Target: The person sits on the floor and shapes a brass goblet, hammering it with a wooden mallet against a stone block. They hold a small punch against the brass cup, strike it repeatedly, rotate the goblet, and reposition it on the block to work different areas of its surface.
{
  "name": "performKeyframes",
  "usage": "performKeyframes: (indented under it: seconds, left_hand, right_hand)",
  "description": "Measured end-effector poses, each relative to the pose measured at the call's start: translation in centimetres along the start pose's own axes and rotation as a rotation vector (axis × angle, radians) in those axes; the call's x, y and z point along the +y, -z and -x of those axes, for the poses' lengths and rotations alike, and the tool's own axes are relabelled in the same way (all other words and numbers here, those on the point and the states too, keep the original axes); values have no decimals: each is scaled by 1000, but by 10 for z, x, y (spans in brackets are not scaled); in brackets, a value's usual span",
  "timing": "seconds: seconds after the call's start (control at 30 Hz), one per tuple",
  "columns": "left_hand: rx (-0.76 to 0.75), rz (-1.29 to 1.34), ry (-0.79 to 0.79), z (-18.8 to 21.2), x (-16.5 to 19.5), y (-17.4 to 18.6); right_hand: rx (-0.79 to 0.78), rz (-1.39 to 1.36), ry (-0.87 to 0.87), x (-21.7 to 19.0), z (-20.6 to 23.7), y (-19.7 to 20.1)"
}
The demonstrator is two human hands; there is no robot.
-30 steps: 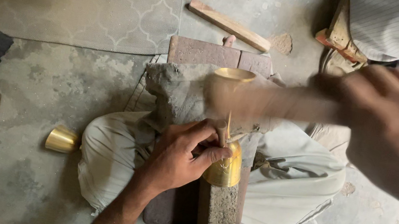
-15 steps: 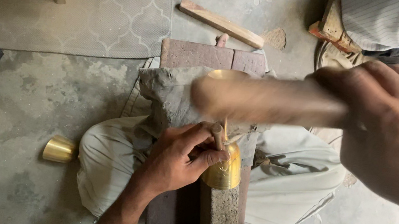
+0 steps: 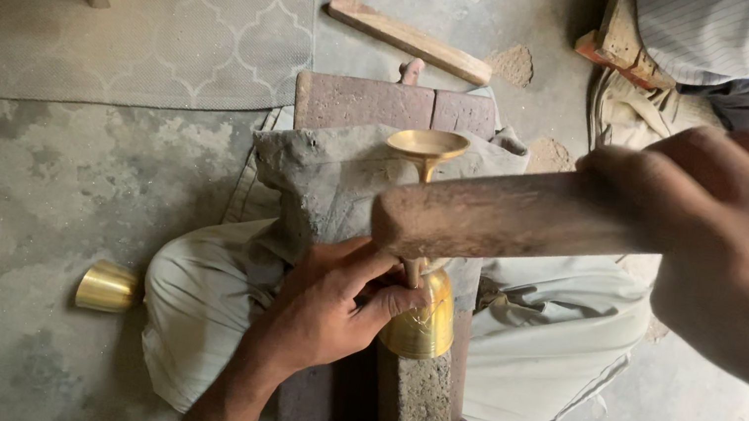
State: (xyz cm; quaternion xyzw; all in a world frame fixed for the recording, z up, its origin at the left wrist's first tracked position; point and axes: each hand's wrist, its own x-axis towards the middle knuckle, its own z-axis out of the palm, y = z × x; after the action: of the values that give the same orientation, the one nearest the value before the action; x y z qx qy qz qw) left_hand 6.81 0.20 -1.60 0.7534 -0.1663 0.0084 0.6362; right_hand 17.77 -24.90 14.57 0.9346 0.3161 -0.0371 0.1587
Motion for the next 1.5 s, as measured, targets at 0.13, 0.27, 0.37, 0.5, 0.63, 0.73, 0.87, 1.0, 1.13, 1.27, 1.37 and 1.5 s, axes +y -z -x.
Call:
performKeyframes:
  seconds: [0.13,0.27,0.37,0.5,0.63,0.73,0.87,1.0,1.13,1.27,1.37,1.5]
  left_hand:
    - [-14,-11,22,-2,1,1]
    - [-8,-10,40,-2,3,2]
    - [-49,-29,61,-2,3,3]
    - [-38,-26,50,-2,5,4]
    - [-48,4,52,-3,4,3]
    - [-62,-23,48,-4,3,3]
    - [-34,6,18,-3,4,4]
    - [-59,-42,54,-3,5,5]
    - [-42,1,55,-3,6,5]
    - [-33,19,23,-3,6,6]
    - [-23,17,8,-2,5,5]
    - [-17,-33,-7,-3,5,3]
  right_hand:
    - [147,123,135,4,5,-4]
    - [142,-95,37,5,8,-6]
    - [125,-82,83,3,9,-7]
    - [174,-81,91,-1,12,-7]
    - [218,-309,-43,-5,14,-10]
    - [247,38,170,-6,12,-12]
    - [131,-311,-155,-9,7,-11]
    - [104,-340,-195,-10,9,-8]
    - [89,-623,-363,-8,13,-15]
    - [143,-252,-96,2,15,-19]
    - [205,-572,-167,1,16,-18]
    - [280,-42,48,-3,19,-5]
